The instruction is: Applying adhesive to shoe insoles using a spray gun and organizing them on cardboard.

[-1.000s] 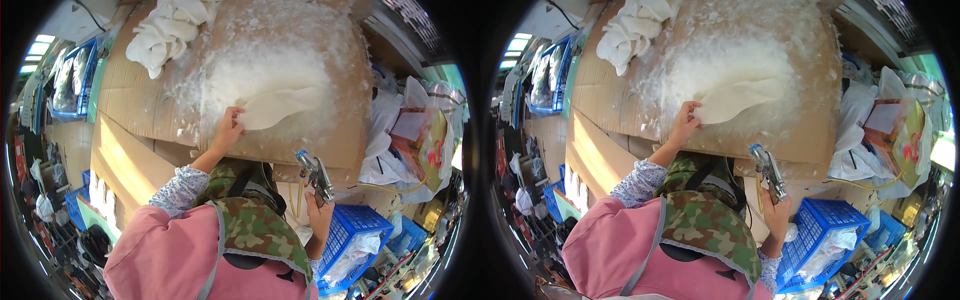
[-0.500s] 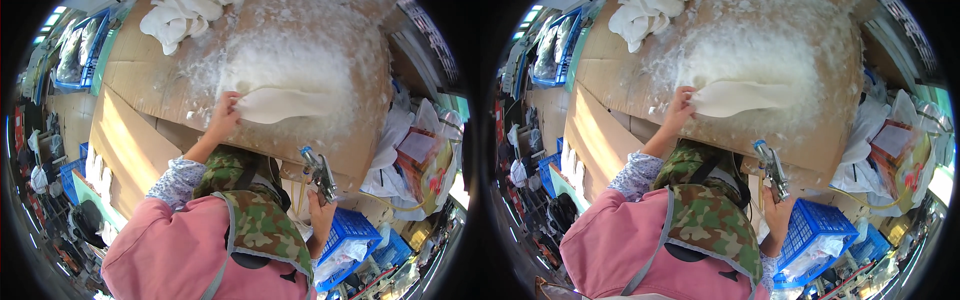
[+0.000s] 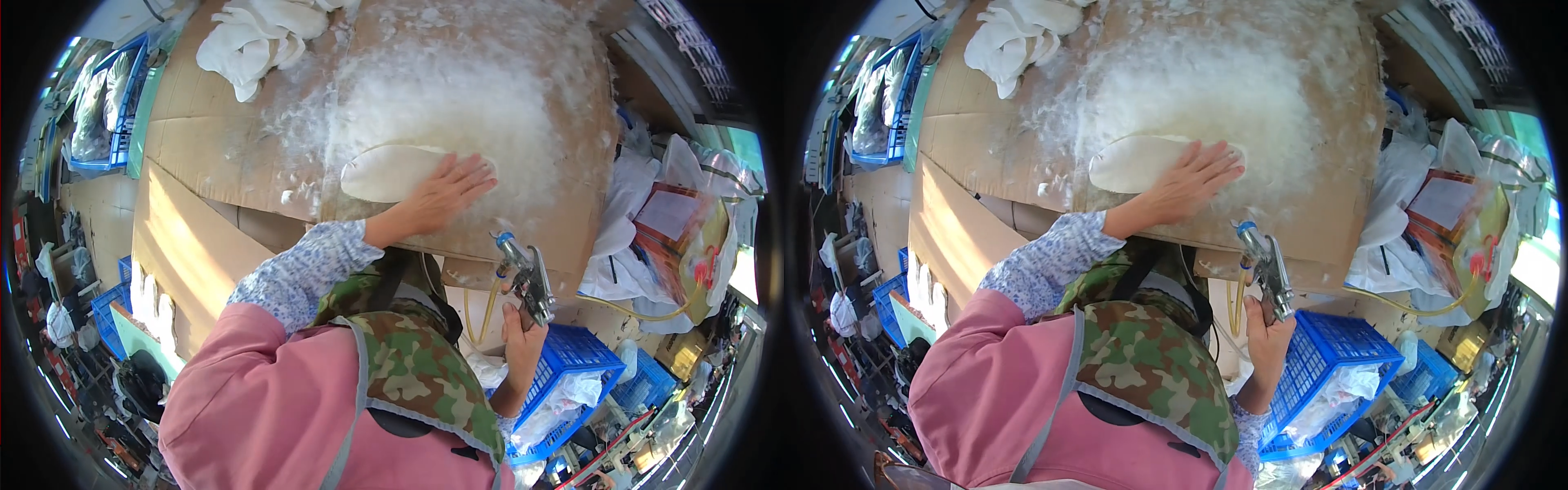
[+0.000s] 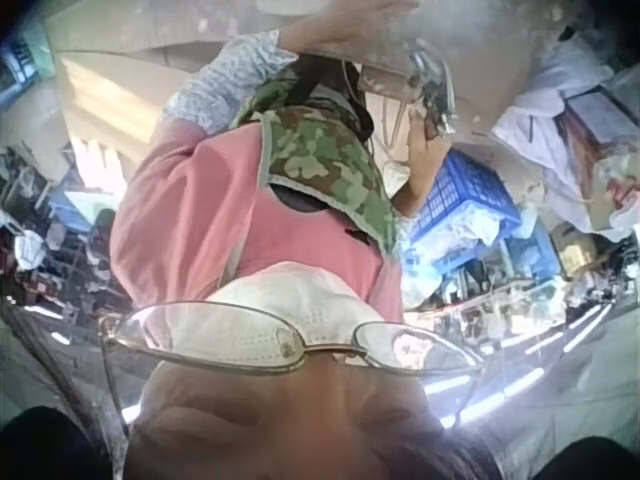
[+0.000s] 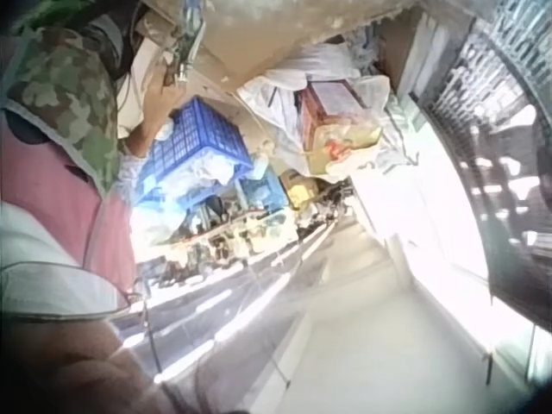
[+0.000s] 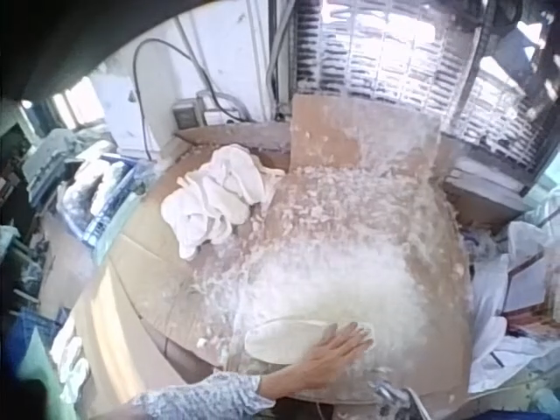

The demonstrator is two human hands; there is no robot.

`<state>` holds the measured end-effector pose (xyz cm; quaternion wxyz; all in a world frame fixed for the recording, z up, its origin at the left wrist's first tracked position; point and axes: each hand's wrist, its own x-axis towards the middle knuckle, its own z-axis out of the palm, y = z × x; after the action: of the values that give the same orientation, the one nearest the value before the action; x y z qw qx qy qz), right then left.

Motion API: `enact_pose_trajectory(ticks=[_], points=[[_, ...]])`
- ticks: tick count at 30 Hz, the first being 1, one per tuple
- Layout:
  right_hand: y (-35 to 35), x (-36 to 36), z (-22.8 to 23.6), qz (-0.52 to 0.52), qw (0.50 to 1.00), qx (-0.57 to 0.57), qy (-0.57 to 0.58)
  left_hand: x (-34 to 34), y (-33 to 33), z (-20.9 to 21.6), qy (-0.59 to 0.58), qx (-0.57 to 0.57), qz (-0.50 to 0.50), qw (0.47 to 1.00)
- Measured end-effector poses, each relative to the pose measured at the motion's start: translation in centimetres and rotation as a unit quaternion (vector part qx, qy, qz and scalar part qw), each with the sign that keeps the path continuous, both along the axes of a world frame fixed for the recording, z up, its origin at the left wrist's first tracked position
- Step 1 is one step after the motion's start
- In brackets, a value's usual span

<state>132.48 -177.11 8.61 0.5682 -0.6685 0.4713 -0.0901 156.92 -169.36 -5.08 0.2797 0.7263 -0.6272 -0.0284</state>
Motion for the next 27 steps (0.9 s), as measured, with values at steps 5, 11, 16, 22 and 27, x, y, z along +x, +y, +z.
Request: enact_pose_trajectory(ticks=[5,11,16,22,27], points=[[0.4,-1.4,-0.2,-0.009,1.0,-0.006,-0.009,-0.6,-0.5,-0.7,0.043,0.049,0.002,0.998],[0.4,-0.4,-0.3,0.014,0.999,0.015,-0.033,-0.2,1.0,0.7,0.072,0.031,0.026,0.997],[0.6,1.3,-0.2,0.035,0.998,0.028,-0.045,-0.4,4.6,-1.1,0.017,0.092,0.139,0.986],[1.0,2.8,-1.3,0.119,0.993,0.005,-0.025,-0.6,5.6,-0.8,0.079,-0.005,0.189,0.979],[1.5,2.9,-2.3,0.191,0.977,-0.072,0.058,0.6,11.8,-0.1,0.047,-0.033,0.277,0.959]])
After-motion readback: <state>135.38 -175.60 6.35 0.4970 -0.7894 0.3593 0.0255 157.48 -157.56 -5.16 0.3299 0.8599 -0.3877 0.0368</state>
